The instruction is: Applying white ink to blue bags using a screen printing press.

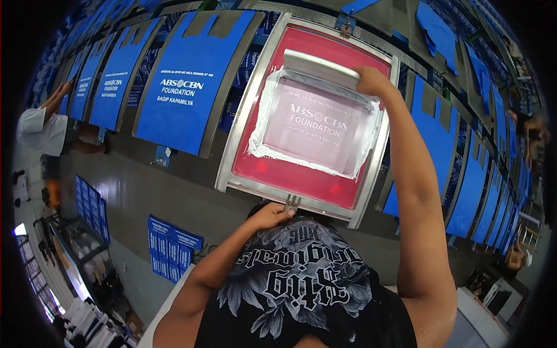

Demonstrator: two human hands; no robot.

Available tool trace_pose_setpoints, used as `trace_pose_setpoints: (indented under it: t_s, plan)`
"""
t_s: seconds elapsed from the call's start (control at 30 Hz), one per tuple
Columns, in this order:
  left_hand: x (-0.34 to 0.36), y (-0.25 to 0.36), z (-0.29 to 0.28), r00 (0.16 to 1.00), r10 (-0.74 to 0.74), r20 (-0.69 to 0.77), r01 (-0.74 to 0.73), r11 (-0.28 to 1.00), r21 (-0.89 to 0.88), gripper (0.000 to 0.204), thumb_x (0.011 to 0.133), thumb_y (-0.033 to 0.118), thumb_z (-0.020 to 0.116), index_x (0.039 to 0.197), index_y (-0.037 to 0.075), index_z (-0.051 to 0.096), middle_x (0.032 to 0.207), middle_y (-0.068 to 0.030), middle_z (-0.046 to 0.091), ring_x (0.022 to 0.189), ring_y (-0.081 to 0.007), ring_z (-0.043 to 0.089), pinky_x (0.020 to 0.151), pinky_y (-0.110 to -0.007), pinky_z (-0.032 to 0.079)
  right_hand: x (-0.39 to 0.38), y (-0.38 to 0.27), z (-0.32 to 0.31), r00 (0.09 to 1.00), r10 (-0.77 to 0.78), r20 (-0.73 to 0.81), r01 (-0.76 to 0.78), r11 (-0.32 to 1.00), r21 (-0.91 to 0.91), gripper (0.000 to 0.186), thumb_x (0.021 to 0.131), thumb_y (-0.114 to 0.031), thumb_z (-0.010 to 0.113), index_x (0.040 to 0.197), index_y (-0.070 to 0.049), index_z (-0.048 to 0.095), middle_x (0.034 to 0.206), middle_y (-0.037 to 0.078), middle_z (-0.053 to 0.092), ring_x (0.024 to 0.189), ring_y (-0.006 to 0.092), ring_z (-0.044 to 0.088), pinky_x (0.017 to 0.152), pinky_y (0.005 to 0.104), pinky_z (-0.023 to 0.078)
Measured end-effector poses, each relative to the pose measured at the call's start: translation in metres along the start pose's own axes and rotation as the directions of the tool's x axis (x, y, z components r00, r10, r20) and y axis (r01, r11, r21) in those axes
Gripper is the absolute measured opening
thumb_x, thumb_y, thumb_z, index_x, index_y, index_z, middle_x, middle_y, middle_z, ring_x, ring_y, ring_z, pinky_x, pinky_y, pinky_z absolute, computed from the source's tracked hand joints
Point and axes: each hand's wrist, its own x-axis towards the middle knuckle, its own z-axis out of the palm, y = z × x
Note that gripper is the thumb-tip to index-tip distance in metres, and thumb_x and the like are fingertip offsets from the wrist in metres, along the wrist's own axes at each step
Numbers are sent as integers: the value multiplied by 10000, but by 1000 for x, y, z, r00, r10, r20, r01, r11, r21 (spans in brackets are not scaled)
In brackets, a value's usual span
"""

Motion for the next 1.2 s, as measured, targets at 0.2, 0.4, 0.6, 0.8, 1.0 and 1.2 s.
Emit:
trace_pose_setpoints:
  t_s: [0.2,0.4,0.6,0.8,1.0,1.2]
  plan:
    - [-22,47,9,997,77,27,-74,994,-76,398,935,368,522,776,18,627,621,-13,563,552,-76,504,513,-214,407,-64,-40,9,997,80,-4,-80,996,-33,510,645,-89,557,1151,-124,616,1070,156,639,1008,314,600,881,396,470]
    - [-18,47,8,999,41,-11,-41,997,-64,404,941,369,510,759,24,614,615,-8,562,520,-75,499,484,-204,407,-239,-146,74,989,57,-133,-49,997,66,369,675,2,561,1026,-79,637,908,148,631,878,340,597,793,426,466]
    - [-1,32,11,978,-123,-171,141,985,100,427,911,414,541,737,32,621,561,-21,548,468,-100,491,446,-232,397,-239,-116,93,959,8,-282,12,998,69,287,660,-70,611,947,-81,615,842,107,635,853,297,589,769,443,420]
    - [-11,23,6,944,-158,-291,232,942,241,491,907,453,519,731,9,632,583,-53,588,487,-124,542,474,-271,443,-239,-31,93,983,116,-143,-49,915,402,330,642,-109,700,961,-41,651,860,148,665,834,286,640,816,396,467]
    - [-31,127,-36,576,432,-694,69,820,568,439,869,433,543,881,8,653,804,-226,633,781,-370,625,709,-424,484,-232,12,132,962,237,-134,37,375,926,273,685,-59,732,938,22,667,846,77,671,779,117,599,749,259,461]
    - [-18,71,-181,475,482,-736,-39,847,530,375,899,257,531,1186,19,576,1087,-159,638,992,-239,601,856,-338,455,-200,-13,130,949,316,-14,-68,246,967,255,702,-133,755,884,18,660,779,66,658,681,128,579,637,267,451]
